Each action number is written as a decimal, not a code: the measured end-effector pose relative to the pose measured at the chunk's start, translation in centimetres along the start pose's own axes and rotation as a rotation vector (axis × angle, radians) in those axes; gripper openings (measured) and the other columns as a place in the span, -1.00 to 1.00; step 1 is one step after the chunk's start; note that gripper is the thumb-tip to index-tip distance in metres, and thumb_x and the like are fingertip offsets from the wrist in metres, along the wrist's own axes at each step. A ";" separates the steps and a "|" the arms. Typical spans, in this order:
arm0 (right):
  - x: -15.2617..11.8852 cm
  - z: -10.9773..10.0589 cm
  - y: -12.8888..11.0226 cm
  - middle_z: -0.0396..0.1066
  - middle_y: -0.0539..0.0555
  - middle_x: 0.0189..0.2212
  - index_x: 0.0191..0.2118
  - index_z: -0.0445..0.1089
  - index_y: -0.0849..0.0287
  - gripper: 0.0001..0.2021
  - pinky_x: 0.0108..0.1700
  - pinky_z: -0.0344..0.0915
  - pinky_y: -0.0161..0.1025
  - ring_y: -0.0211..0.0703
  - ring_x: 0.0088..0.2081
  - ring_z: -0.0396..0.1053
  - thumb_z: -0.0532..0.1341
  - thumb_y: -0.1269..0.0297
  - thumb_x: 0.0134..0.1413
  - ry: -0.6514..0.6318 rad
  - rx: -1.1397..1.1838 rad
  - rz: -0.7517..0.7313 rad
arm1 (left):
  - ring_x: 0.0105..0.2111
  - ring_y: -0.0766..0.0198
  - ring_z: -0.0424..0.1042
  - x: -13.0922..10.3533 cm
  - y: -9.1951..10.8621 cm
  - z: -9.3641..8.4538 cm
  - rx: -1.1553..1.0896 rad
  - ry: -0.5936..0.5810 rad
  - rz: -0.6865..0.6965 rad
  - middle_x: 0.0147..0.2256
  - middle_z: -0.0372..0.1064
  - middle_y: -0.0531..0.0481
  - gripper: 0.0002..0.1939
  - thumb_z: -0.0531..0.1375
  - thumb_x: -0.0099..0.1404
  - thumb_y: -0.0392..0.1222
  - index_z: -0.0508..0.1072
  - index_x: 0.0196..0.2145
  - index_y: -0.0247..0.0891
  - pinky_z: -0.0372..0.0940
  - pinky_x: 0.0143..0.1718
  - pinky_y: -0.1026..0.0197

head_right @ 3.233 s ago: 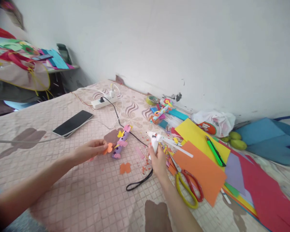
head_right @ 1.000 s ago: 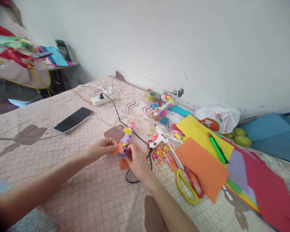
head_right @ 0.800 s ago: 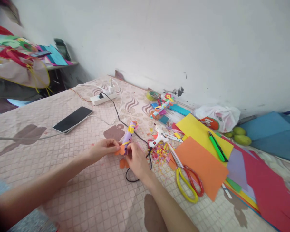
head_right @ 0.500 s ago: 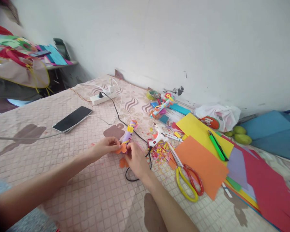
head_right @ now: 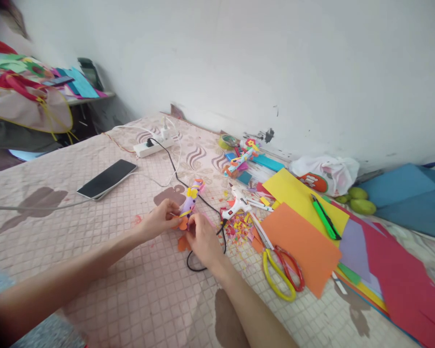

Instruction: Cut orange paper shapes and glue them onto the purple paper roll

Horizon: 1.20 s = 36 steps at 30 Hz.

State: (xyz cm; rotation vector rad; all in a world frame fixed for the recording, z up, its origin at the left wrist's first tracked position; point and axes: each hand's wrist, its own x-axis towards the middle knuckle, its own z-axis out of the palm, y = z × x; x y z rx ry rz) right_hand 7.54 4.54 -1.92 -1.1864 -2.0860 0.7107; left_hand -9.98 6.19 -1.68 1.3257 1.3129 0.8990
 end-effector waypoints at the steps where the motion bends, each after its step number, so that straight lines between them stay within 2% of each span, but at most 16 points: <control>1: 0.0 -0.1 0.0 0.30 0.02 -0.37 -0.29 0.16 0.13 -0.83 -0.26 0.25 -0.21 -0.16 -0.32 0.31 0.15 0.44 -0.04 -0.016 0.019 0.004 | -0.42 0.27 0.42 0.0 0.1 -0.1 -0.002 -0.015 -0.009 -0.30 0.36 -0.03 -0.63 0.23 0.00 -0.11 0.19 -0.27 -0.26 0.29 -0.48 0.24; 4: 0.0 -0.5 0.0 0.31 0.04 -0.32 -0.26 0.17 0.14 -0.79 -0.22 0.26 -0.20 -0.16 -0.27 0.32 0.17 0.45 -0.05 -0.063 0.064 0.017 | -0.37 0.25 0.42 -0.1 0.7 -0.4 -0.009 -0.050 -0.047 -0.30 0.36 -0.04 -0.62 0.23 0.01 -0.06 0.21 -0.27 -0.27 0.30 -0.43 0.22; 8: 0.0 -0.8 0.0 0.31 0.04 -0.31 -0.24 0.17 0.14 -0.78 -0.20 0.26 -0.19 -0.16 -0.25 0.31 0.18 0.45 -0.05 -0.092 0.066 0.028 | -0.41 0.26 0.41 -0.4 1.5 -0.6 -0.019 -0.048 -0.097 -0.38 0.40 -0.02 -0.61 0.19 0.04 0.03 0.26 -0.26 -0.28 0.26 -0.44 0.23; 13: -0.2 -1.6 -0.1 0.31 0.04 -0.30 -0.23 0.19 0.13 -0.76 -0.21 0.27 -0.18 -0.16 -0.27 0.30 0.21 0.40 -0.06 -0.061 0.030 0.028 | -0.40 0.26 0.40 -0.6 1.9 -0.8 -0.057 -0.064 -0.099 -0.39 0.41 -0.02 -0.60 0.20 0.04 0.03 0.26 -0.25 -0.28 0.24 -0.46 0.25; 18: -1.0 -3.3 -0.5 0.31 0.05 -0.32 -0.28 0.24 0.13 -0.90 -0.21 0.25 -0.20 -0.17 -0.27 0.29 0.11 0.42 0.04 -0.010 -0.024 -0.030 | -0.30 0.20 0.42 -0.5 1.1 -1.5 -0.012 -0.025 -0.026 -0.30 0.38 -0.05 -0.64 0.20 0.06 0.00 0.23 -0.26 -0.25 0.29 -0.39 0.20; 24: -2.3 -5.1 -0.2 0.31 0.09 -0.26 -0.25 0.29 0.13 -0.87 -0.19 0.26 -0.21 -0.15 -0.22 0.30 0.05 0.44 0.09 0.054 -0.057 -0.057 | -0.23 0.18 0.42 -1.5 0.8 -2.2 0.092 -0.031 0.086 -0.19 0.35 -0.09 -0.73 0.13 0.15 -0.04 0.25 -0.24 -0.23 0.35 -0.28 0.13; 28: -2.7 -5.7 0.4 0.32 0.09 -0.30 -0.28 0.30 0.14 -0.88 -0.23 0.27 -0.24 -0.15 -0.25 0.31 0.06 0.44 0.09 0.086 -0.089 -0.026 | -0.16 0.17 0.39 -2.5 1.4 -2.2 0.174 0.028 0.111 -0.16 0.34 -0.11 -0.72 0.13 0.15 -0.06 0.27 -0.21 -0.23 0.34 -0.18 0.09; 31: -2.7 -5.7 -0.1 0.33 0.07 -0.32 -0.30 0.31 0.14 -0.90 -0.25 0.27 -0.26 -0.17 -0.28 0.31 0.07 0.43 0.10 0.041 -0.080 -0.027 | -0.15 0.16 0.37 -2.9 1.5 -2.3 0.250 0.069 0.143 -0.14 0.33 -0.11 -0.71 0.12 0.16 -0.05 0.27 -0.19 -0.23 0.32 -0.15 0.06; 36: -2.0 -5.2 -1.9 0.33 0.05 -0.33 -0.32 0.31 0.12 -0.92 -0.20 0.24 -0.23 -0.17 -0.26 0.31 0.11 0.41 0.09 -0.108 -0.087 -0.063 | -0.14 0.18 0.34 -3.5 1.4 -2.8 0.346 0.176 0.239 -0.12 0.31 -0.08 -0.75 0.08 0.19 -0.09 0.28 -0.18 -0.22 0.29 -0.15 0.09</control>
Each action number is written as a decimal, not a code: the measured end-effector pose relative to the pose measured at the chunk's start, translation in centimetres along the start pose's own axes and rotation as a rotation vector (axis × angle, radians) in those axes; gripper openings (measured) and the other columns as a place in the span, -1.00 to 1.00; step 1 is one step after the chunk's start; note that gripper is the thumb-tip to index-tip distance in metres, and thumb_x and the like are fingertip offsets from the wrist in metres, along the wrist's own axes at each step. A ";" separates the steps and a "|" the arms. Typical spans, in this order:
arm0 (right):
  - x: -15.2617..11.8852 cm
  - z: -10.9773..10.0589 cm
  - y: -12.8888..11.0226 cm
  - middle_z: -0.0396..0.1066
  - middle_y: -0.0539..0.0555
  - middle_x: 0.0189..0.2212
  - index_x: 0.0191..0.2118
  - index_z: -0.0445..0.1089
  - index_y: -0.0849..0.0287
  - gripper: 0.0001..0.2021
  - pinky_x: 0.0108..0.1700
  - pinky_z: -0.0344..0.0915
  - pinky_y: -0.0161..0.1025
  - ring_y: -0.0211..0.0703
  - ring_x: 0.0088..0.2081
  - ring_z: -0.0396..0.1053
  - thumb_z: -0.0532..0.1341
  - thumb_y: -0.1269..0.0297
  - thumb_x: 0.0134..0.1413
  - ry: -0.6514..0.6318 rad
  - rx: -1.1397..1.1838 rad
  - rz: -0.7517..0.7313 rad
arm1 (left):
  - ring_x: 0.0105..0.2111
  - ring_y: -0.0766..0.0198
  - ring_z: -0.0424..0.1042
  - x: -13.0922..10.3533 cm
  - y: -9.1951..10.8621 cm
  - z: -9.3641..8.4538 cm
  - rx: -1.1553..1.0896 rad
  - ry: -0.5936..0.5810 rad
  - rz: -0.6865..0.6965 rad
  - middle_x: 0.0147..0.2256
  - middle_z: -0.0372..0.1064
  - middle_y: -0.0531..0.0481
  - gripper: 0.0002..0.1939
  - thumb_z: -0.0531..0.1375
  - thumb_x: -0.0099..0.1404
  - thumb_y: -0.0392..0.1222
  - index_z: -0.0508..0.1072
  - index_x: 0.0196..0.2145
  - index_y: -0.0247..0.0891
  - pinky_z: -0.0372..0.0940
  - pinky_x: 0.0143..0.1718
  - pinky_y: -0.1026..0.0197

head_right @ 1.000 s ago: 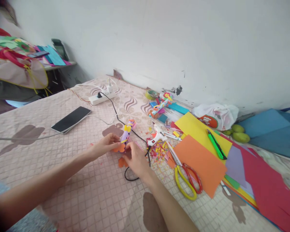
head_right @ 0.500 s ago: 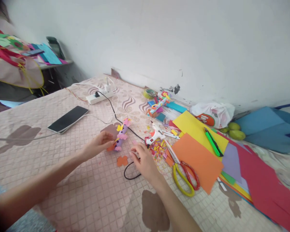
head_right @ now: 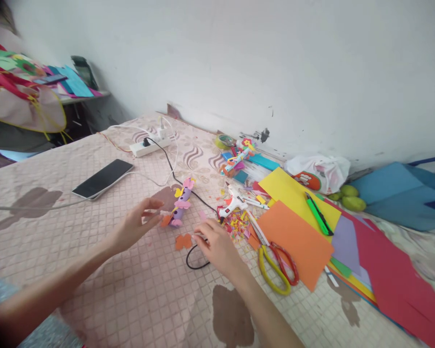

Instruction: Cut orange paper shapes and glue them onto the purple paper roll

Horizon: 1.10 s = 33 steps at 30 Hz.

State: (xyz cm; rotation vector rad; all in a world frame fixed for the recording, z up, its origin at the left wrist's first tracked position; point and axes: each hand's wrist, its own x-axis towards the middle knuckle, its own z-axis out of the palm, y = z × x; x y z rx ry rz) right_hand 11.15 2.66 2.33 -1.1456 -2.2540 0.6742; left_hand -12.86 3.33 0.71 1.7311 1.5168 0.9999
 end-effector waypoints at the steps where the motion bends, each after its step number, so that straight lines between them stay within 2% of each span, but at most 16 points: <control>1: 0.2 0.1 -0.2 0.33 0.04 -0.33 -0.32 0.31 0.11 -0.93 -0.21 0.24 -0.23 -0.17 -0.27 0.31 0.12 0.40 0.08 -0.027 -0.011 0.006 | -0.16 0.19 0.34 -0.3 0.1 -0.1 0.027 0.034 0.011 -0.13 0.32 -0.06 -0.76 0.08 0.19 -0.11 0.29 -0.19 -0.21 0.28 -0.16 0.10; 4: 0.8 0.6 -0.5 0.33 0.03 -0.32 -0.30 0.31 0.10 -0.91 -0.28 0.24 -0.24 -0.17 -0.29 0.32 0.16 0.40 0.03 -0.106 -0.055 0.032 | -0.27 0.25 0.35 -1.4 1.0 -0.1 0.085 0.063 0.024 -0.22 0.36 -0.03 -0.82 0.07 0.20 -0.14 0.32 -0.24 -0.21 0.27 -0.24 0.16; 8: 1.4 1.6 -0.1 0.30 0.05 -0.29 -0.27 0.28 0.12 -0.81 -0.24 0.24 -0.21 -0.13 -0.24 0.31 0.21 0.47 -0.06 -0.171 -0.120 0.011 | -0.40 0.32 0.33 -3.0 2.5 0.5 0.034 -0.135 0.062 -0.37 0.37 0.01 -0.87 0.02 0.24 -0.21 0.35 -0.34 -0.23 0.23 -0.38 0.25; 12: 1.7 1.9 0.0 0.28 0.02 -0.34 -0.37 0.25 0.14 -0.83 -0.28 0.21 -0.25 -0.17 -0.28 0.29 0.21 0.51 -0.10 -0.223 -0.118 0.014 | -0.44 0.34 0.32 -3.9 2.9 1.2 0.007 -0.176 0.027 -0.40 0.37 0.02 -0.88 0.04 0.22 -0.22 0.35 -0.34 -0.24 0.22 -0.42 0.26; 16: 1.6 1.7 -0.3 0.30 -0.05 -0.45 -0.43 0.23 0.15 -0.86 -0.39 0.17 -0.33 -0.25 -0.40 0.27 0.17 0.53 -0.09 -0.199 -0.018 0.067 | -0.41 0.33 0.33 -4.1 2.8 1.8 -0.041 -0.175 0.013 -0.30 0.37 -0.02 -0.85 0.09 0.19 -0.19 0.34 -0.26 -0.24 0.24 -0.42 0.26; 19: 1.4 1.5 -0.8 0.35 -0.07 -0.47 -0.33 0.26 0.13 -0.85 -0.41 0.19 -0.35 -0.29 -0.44 0.29 0.13 0.51 -0.05 -0.178 0.148 0.114 | -0.37 0.31 0.34 -4.1 3.1 2.4 -0.084 -0.175 0.030 -0.24 0.37 -0.04 -0.78 0.14 0.16 -0.15 0.34 -0.21 -0.23 0.24 -0.43 0.27; 22: 1.1 1.3 -1.8 0.38 -0.05 -0.43 -0.23 0.28 0.12 -0.79 -0.38 0.23 -0.34 -0.28 -0.42 0.33 0.13 0.49 -0.04 -0.134 0.252 0.138 | -0.42 0.33 0.33 -3.9 3.7 2.9 -0.103 -0.183 0.045 -0.34 0.39 0.00 -0.85 0.13 0.17 -0.15 0.38 -0.30 -0.23 0.23 -0.44 0.28; 26: 0.7 0.3 -2.6 0.39 -0.05 -0.46 -0.31 0.32 0.12 -0.89 -0.39 0.22 -0.36 -0.28 -0.42 0.34 0.14 0.42 0.00 -0.086 0.258 0.105 | -0.52 0.37 0.26 -3.3 4.2 2.8 -0.094 -0.108 0.071 -0.49 0.35 0.04 -0.85 0.08 0.21 -0.18 0.37 -0.46 -0.26 0.18 -0.48 0.31; 29: 0.7 -1.4 -0.6 0.40 -0.02 -0.46 -0.35 0.32 0.14 -0.92 -0.40 0.21 -0.35 -0.26 -0.43 0.34 0.10 0.32 0.06 0.042 0.177 0.153 | -0.50 0.36 0.27 -2.9 4.3 2.0 -0.082 -0.060 0.092 -0.49 0.35 0.03 -0.83 0.06 0.22 -0.18 0.36 -0.47 -0.26 0.18 -0.46 0.30; 31: 0.9 -2.8 2.0 0.40 0.01 -0.50 -0.38 0.31 0.17 -0.82 -0.41 0.19 -0.33 -0.23 -0.46 0.34 0.05 0.21 0.10 0.271 0.030 0.269 | -0.48 0.35 0.29 -2.6 4.2 1.5 -0.087 -0.050 0.084 -0.47 0.36 0.03 -0.84 0.07 0.22 -0.16 0.36 -0.45 -0.25 0.18 -0.44 0.29; 33: 1.4 -3.8 4.9 0.38 0.04 -0.59 -0.51 0.30 0.19 -0.69 -0.44 0.14 -0.30 -0.19 -0.52 0.31 0.06 0.07 0.07 0.422 -0.219 0.417 | -0.45 0.33 0.31 -2.4 4.0 1.0 -0.101 -0.042 0.063 -0.45 0.37 0.02 -0.83 0.08 0.21 -0.14 0.37 -0.45 -0.25 0.19 -0.42 0.29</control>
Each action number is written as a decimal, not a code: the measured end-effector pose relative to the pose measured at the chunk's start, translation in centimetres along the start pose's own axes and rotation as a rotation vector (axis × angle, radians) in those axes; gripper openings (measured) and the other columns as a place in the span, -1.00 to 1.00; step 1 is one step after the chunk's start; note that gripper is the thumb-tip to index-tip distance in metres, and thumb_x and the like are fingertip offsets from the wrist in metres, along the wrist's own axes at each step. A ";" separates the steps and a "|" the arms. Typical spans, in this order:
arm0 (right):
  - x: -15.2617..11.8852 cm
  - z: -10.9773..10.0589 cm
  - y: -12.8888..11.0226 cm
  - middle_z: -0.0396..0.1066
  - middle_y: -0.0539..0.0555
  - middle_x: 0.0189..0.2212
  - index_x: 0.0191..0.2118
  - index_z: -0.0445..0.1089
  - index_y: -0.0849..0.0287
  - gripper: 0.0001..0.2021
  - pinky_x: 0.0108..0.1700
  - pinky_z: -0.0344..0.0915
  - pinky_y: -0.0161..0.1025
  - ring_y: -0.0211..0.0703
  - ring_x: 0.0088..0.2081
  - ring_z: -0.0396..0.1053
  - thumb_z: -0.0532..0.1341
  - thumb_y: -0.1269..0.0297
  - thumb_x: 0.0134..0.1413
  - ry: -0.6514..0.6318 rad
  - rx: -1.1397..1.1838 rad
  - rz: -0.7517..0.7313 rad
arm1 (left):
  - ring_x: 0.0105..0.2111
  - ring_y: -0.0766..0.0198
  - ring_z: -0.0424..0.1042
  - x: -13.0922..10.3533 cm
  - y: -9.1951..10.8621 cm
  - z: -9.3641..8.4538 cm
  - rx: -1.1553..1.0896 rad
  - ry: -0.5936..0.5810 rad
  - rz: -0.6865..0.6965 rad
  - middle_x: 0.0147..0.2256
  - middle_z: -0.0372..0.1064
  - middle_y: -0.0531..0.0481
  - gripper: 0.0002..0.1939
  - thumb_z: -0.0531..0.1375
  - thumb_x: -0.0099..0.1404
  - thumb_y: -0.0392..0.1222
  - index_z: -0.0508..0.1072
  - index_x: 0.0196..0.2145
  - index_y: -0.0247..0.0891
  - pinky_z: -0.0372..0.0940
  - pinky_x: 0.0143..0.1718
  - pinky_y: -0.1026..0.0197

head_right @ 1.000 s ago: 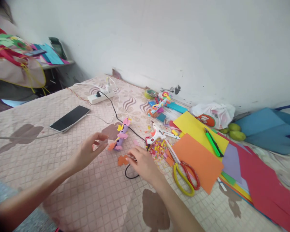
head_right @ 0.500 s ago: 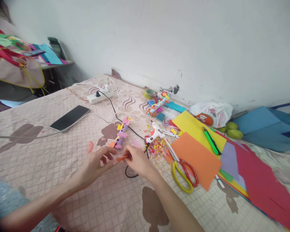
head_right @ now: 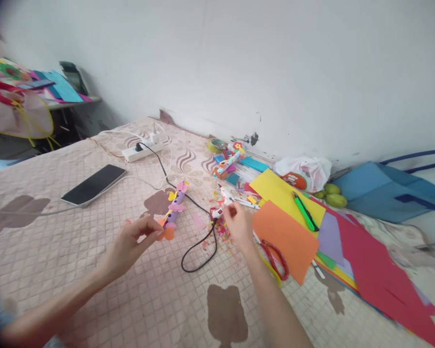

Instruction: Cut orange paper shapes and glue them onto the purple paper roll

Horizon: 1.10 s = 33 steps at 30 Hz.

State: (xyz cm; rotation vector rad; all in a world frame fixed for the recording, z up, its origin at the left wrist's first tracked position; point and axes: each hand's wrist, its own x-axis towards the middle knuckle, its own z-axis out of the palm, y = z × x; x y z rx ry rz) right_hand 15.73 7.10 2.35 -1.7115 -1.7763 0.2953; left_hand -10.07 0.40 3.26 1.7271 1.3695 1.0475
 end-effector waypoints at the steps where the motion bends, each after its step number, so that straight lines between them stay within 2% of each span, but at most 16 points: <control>1: 0.8 0.2 1.0 0.37 0.05 -0.63 -0.58 0.29 0.19 -0.61 -0.45 0.11 -0.29 -0.18 -0.54 0.30 0.04 0.00 0.06 0.032 -0.114 0.035 | -0.45 0.33 0.31 0.1 -0.1 -0.2 -0.008 0.003 -0.014 -0.45 0.38 0.02 -0.83 0.08 0.21 -0.12 0.36 -0.45 -0.25 0.20 -0.41 0.28; 4: 2.3 1.2 2.7 0.36 0.11 -0.68 -0.68 0.30 0.18 -0.47 -0.48 0.04 -0.27 -0.14 -0.56 0.30 -0.04 -0.10 0.06 -0.010 -0.354 0.096 | -0.45 0.32 0.32 0.4 -0.3 -0.5 -0.030 0.001 -0.049 -0.46 0.39 0.01 -0.82 0.08 0.21 -0.11 0.35 -0.45 -0.26 0.21 -0.40 0.27; 9: 2.4 2.8 2.0 0.37 0.18 -0.70 -0.68 0.39 0.20 -0.44 -0.53 -0.02 -0.25 -0.08 -0.59 0.31 -0.01 -0.17 -0.01 -0.069 -0.463 0.134 | -0.43 0.29 0.35 0.5 -0.4 -0.7 -0.093 0.002 -0.052 -0.46 0.41 -0.01 -0.82 0.09 0.18 -0.10 0.37 -0.45 -0.24 0.25 -0.39 0.24; 13: 2.2 3.2 1.6 0.39 0.18 -0.68 -0.65 0.42 0.21 -0.46 -0.54 -0.03 -0.26 -0.09 -0.59 0.32 0.02 -0.16 -0.05 -0.045 -0.421 0.182 | -0.43 0.27 0.37 0.5 -0.6 -1.0 -0.114 0.008 -0.060 -0.48 0.41 -0.01 -0.81 0.10 0.16 -0.08 0.38 -0.45 -0.24 0.28 -0.39 0.23; 17: 2.4 3.1 1.8 0.37 0.14 -0.69 -0.67 0.38 0.20 -0.59 -0.53 -0.02 -0.27 -0.10 -0.58 0.30 0.10 -0.02 -0.09 0.007 -0.372 0.220 | -0.43 0.27 0.37 0.6 -0.8 -1.1 -0.120 0.001 -0.062 -0.47 0.42 -0.01 -0.82 0.11 0.17 -0.09 0.37 -0.45 -0.24 0.27 -0.40 0.24; 20: 2.4 2.6 1.8 0.36 0.14 -0.68 -0.67 0.34 0.19 -0.66 -0.50 0.02 -0.27 -0.07 -0.53 0.30 0.08 0.09 -0.08 0.051 -0.344 0.223 | -0.44 0.29 0.37 0.8 -1.0 -1.2 -0.145 -0.021 -0.074 -0.45 0.43 -0.01 -0.83 0.11 0.18 -0.11 0.36 -0.44 -0.26 0.25 -0.40 0.26; 24: 2.0 1.7 1.6 0.40 0.17 -0.57 -0.55 0.33 0.21 -0.68 -0.42 0.11 -0.23 -0.06 -0.45 0.32 0.00 0.11 0.01 0.126 -0.286 0.214 | -0.48 0.33 0.35 1.1 -1.4 -1.2 -0.222 -0.040 -0.106 -0.47 0.40 0.01 -0.84 0.11 0.19 -0.12 0.34 -0.42 -0.27 0.24 -0.45 0.29; 26: 1.7 1.3 1.3 0.40 0.16 -0.51 -0.46 0.32 0.21 -0.68 -0.40 0.16 -0.23 -0.09 -0.44 0.32 -0.02 0.09 0.05 0.167 -0.094 0.208 | -0.47 0.33 0.36 1.3 -1.4 -1.2 -0.279 -0.058 -0.113 -0.45 0.41 0.00 -0.85 0.11 0.19 -0.13 0.33 -0.41 -0.27 0.26 -0.44 0.28; 29: 1.2 0.9 0.5 0.37 0.07 -0.46 -0.31 0.27 0.19 -0.72 -0.41 0.23 -0.25 -0.17 -0.45 0.33 0.08 0.07 0.00 0.163 0.529 0.233 | -0.41 0.29 0.41 1.5 -1.2 -1.4 -0.241 -0.032 -0.067 -0.40 0.44 -0.03 -0.90 0.13 0.18 -0.18 0.34 -0.39 -0.27 0.30 -0.37 0.24; 31: 0.7 0.5 -0.2 0.33 0.00 -0.45 -0.25 0.26 0.16 -0.74 -0.43 0.26 -0.28 -0.23 -0.48 0.32 0.17 0.12 -0.06 0.064 0.866 0.251 | -0.38 0.27 0.42 1.5 -1.1 -1.5 -0.131 0.039 0.046 -0.40 0.44 -0.03 -0.94 0.14 0.18 -0.23 0.37 -0.40 -0.26 0.31 -0.34 0.22; 33: 0.1 0.0 -0.9 0.28 -0.03 -0.48 -0.25 0.27 0.14 -0.77 -0.48 0.25 -0.31 -0.27 -0.51 0.29 0.19 0.20 -0.08 -0.090 1.018 0.239 | -0.33 0.28 0.42 1.4 -1.3 -1.7 -0.042 0.087 0.224 -0.38 0.43 -0.03 -0.96 0.13 0.19 -0.28 0.37 -0.41 -0.25 0.31 -0.30 0.22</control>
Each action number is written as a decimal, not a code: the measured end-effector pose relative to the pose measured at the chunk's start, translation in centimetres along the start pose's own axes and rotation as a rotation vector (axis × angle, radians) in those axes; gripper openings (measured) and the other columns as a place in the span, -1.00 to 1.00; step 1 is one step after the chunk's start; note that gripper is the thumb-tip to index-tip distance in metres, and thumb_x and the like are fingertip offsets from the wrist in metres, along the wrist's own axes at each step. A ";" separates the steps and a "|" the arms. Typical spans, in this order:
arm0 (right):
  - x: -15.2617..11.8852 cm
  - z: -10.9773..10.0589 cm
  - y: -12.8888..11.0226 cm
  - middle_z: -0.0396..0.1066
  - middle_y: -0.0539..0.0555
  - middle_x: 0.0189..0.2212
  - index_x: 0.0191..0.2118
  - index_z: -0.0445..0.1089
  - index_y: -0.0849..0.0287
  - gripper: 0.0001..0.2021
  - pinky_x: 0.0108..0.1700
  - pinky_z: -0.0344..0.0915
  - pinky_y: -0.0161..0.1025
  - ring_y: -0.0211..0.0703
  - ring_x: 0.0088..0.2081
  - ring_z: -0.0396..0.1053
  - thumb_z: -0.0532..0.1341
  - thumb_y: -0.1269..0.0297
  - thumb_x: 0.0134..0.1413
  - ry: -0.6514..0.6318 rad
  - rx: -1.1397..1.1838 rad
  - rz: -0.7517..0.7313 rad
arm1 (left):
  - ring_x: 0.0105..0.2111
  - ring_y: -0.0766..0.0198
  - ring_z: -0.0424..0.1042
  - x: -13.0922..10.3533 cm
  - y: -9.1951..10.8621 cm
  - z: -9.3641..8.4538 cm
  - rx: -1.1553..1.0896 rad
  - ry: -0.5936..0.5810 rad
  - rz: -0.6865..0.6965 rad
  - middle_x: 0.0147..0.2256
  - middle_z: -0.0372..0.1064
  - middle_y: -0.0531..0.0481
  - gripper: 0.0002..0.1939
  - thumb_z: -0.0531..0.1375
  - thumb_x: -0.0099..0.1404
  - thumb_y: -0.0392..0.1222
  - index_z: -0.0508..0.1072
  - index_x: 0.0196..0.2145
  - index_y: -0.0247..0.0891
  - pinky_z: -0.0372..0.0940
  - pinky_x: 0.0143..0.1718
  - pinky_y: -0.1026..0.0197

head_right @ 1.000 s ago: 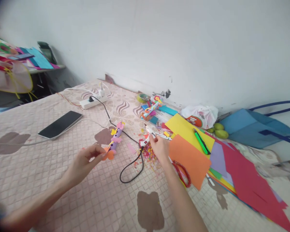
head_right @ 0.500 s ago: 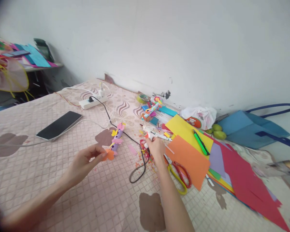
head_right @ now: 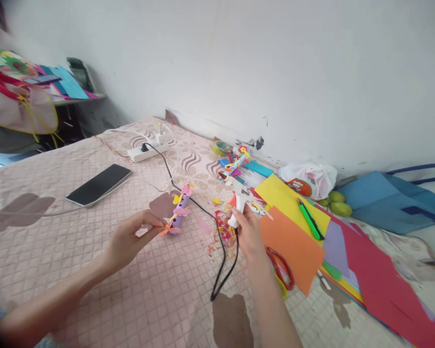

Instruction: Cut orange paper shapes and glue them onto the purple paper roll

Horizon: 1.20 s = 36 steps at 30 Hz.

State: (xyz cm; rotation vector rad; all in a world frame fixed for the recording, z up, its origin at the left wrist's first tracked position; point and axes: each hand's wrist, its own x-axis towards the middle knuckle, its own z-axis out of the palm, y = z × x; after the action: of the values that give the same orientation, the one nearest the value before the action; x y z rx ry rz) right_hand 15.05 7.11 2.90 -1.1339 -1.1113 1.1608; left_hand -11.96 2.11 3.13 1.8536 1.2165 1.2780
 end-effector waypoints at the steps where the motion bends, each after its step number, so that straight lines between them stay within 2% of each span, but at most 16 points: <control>1: -0.4 0.1 -0.3 0.25 -0.03 -0.51 -0.24 0.27 0.14 -0.78 -0.53 0.23 -0.33 -0.28 -0.53 0.27 0.19 0.23 -0.07 -0.077 0.027 0.028 | -0.31 0.28 0.42 0.0 -0.1 -0.1 0.024 -0.002 0.092 -0.36 0.43 -0.03 -0.96 0.13 0.19 -0.32 0.37 -0.40 -0.25 0.31 -0.28 0.22; 4: -1.9 0.4 -0.9 0.15 -0.08 -0.61 -0.20 0.28 0.16 -0.77 -0.68 0.07 -0.39 -0.34 -0.66 0.13 0.15 0.21 0.00 -0.234 0.061 0.100 | -0.28 0.29 0.42 -0.1 -0.7 -0.3 0.070 -0.004 0.343 -0.30 0.43 -0.05 -0.89 0.12 0.18 -0.40 0.35 -0.35 -0.24 0.33 -0.28 0.24; 6: -2.9 0.5 -1.2 0.10 -0.11 -0.65 -0.17 0.28 0.18 -0.75 -0.71 -0.01 -0.40 -0.38 -0.71 0.06 0.12 0.17 0.05 -0.303 0.066 0.133 | -0.28 0.30 0.42 -0.1 -1.1 -0.4 0.101 0.022 0.470 -0.28 0.41 -0.06 -0.85 0.14 0.16 -0.44 0.35 -0.32 -0.25 0.34 -0.31 0.26; 11: -5.2 0.5 -1.8 0.12 -0.07 -0.64 -0.24 0.33 0.25 -0.69 -0.67 0.04 -0.37 -0.36 -0.69 0.13 0.14 0.07 0.04 -0.460 -0.078 0.168 | -0.36 0.35 0.38 0.1 -1.3 -0.7 0.178 0.072 0.622 -0.34 0.36 -0.02 -0.81 0.17 0.11 -0.49 0.35 -0.35 -0.26 0.32 -0.37 0.29; 20: -6.8 0.5 -3.6 0.23 -0.02 -0.58 -0.32 0.33 0.21 -0.71 -0.59 0.15 -0.35 -0.31 -0.62 0.17 0.12 0.05 0.05 -0.519 -0.505 0.167 | -0.37 0.33 0.36 0.3 -1.5 -0.8 0.184 0.040 0.679 -0.36 0.36 0.00 -0.78 0.16 0.12 -0.49 0.36 -0.30 -0.25 0.30 -0.36 0.23; 24: -6.7 0.9 -3.9 0.19 -0.05 -0.64 -0.35 0.33 0.20 -0.74 -0.55 0.15 -0.35 -0.28 -0.59 0.17 0.11 0.08 0.06 -0.551 -0.633 0.044 | -0.37 0.34 0.36 0.4 -1.4 -0.7 0.176 0.064 0.688 -0.35 0.36 0.00 -0.78 0.16 0.12 -0.49 0.36 -0.29 -0.24 0.30 -0.36 0.23; 28: -6.7 1.3 -4.2 0.19 -0.05 -0.67 -0.44 0.30 0.18 -0.75 -0.47 0.17 -0.32 -0.25 -0.56 0.20 0.09 0.10 0.07 -0.572 -0.695 -0.053 | -0.37 0.33 0.36 0.5 -1.1 -0.8 0.181 0.068 0.699 -0.34 0.37 0.00 -0.76 0.16 0.10 -0.52 0.36 -0.31 -0.26 0.31 -0.36 0.21; 36: -6.5 1.4 -4.5 0.17 -0.06 -0.73 -0.58 0.25 0.15 -0.68 -0.48 0.18 -0.32 -0.25 -0.60 0.19 0.07 0.09 0.08 -0.570 -0.749 -0.082 | -0.37 0.34 0.36 0.6 -0.9 -0.9 0.179 0.066 0.711 -0.33 0.37 0.00 -0.74 0.17 0.07 -0.54 0.36 -0.31 -0.27 0.31 -0.37 0.20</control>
State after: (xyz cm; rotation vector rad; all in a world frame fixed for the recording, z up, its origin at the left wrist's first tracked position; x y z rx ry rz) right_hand 13.57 0.43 7.18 -1.3168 -2.1324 1.0493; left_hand -13.04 3.06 2.94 2.5188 0.7253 1.6340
